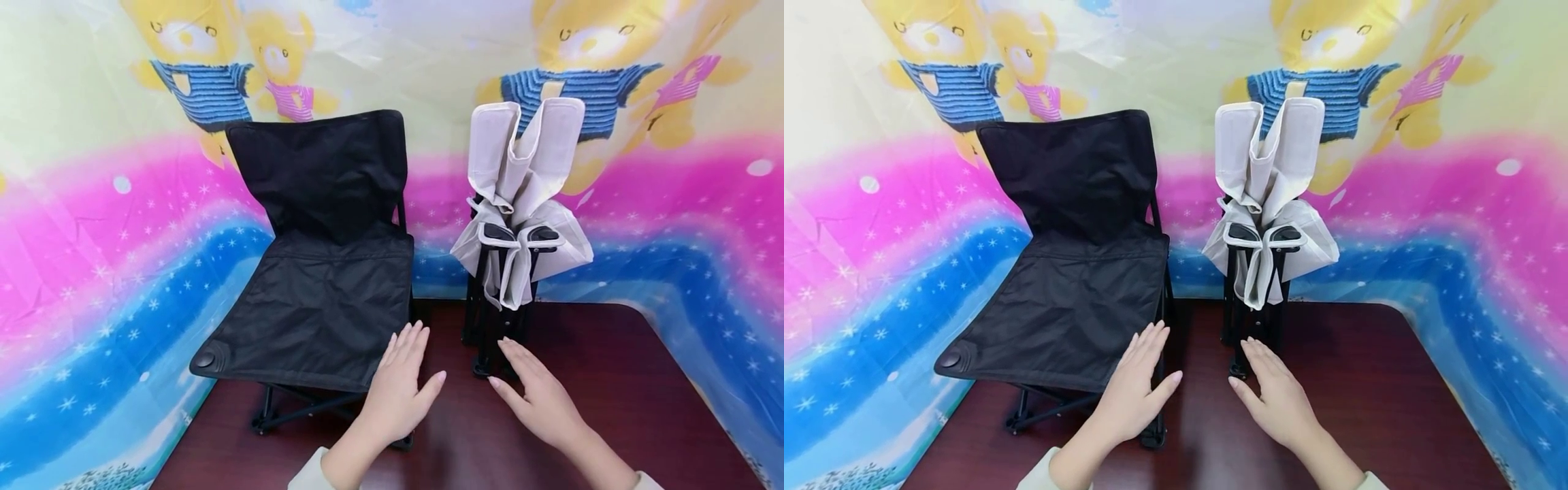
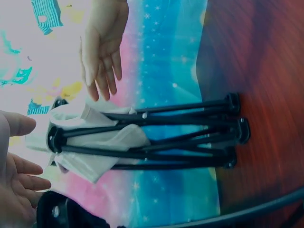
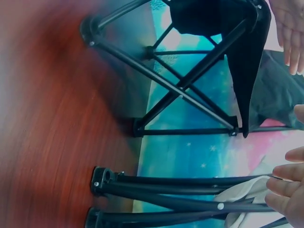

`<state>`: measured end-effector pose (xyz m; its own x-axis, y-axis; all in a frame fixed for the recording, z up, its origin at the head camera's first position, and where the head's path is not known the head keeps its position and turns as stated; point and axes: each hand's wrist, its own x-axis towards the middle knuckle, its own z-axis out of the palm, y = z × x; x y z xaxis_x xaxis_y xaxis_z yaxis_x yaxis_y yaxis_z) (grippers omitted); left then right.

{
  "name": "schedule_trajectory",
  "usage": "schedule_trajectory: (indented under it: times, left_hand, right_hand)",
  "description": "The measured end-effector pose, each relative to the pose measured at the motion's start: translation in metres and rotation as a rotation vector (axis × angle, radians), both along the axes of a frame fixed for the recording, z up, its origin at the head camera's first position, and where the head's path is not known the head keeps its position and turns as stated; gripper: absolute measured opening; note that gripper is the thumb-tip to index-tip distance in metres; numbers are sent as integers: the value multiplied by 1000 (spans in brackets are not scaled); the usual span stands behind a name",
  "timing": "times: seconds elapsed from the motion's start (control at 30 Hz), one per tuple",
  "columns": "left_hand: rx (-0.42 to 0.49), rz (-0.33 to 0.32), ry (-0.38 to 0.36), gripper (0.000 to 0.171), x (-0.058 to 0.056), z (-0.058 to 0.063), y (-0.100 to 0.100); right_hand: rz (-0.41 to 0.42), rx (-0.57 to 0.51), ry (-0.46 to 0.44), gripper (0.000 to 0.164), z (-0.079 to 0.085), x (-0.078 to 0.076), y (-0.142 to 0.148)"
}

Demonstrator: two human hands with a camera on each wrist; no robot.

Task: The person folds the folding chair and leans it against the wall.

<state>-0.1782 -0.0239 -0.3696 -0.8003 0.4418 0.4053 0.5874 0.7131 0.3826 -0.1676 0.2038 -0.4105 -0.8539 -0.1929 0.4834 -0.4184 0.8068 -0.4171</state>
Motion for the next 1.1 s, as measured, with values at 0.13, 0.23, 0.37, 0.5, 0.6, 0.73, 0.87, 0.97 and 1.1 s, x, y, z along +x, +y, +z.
schedule_trajectory:
  times: [0.13,0.23,0.37,0.5,0.6,0.73,0.87,0.97,1.1]
  left_hand:
    - [-6,26,-9,58,0,0,-12]
    - [-7,44,-9,58,0,-1,-21]
    - [-5,71,5,57,-1,-1,-31]
    - [-12,91,6,56,-1,-1,-42]
    - [-22,99,3,56,-2,-1,-50]
    - [-27,121,9,56,-3,0,-59]
    - [-25,150,3,56,-3,1,-68]
    - [-23,173,1,56,-2,0,-74]
    - [-13,205,16,56,-2,0,-82]
  right_hand:
    - [6,32,25,55,1,2,-5]
    - [15,40,32,56,2,2,-9]
    - [32,42,56,56,4,2,-15]
    - [46,55,60,56,5,1,-22]
    - [51,66,56,57,6,1,-26]
    - [67,71,78,57,7,1,-32]
    - [90,68,99,56,10,2,-37]
    - [106,64,98,56,12,2,-42]
    - [143,50,118,56,13,1,-50]
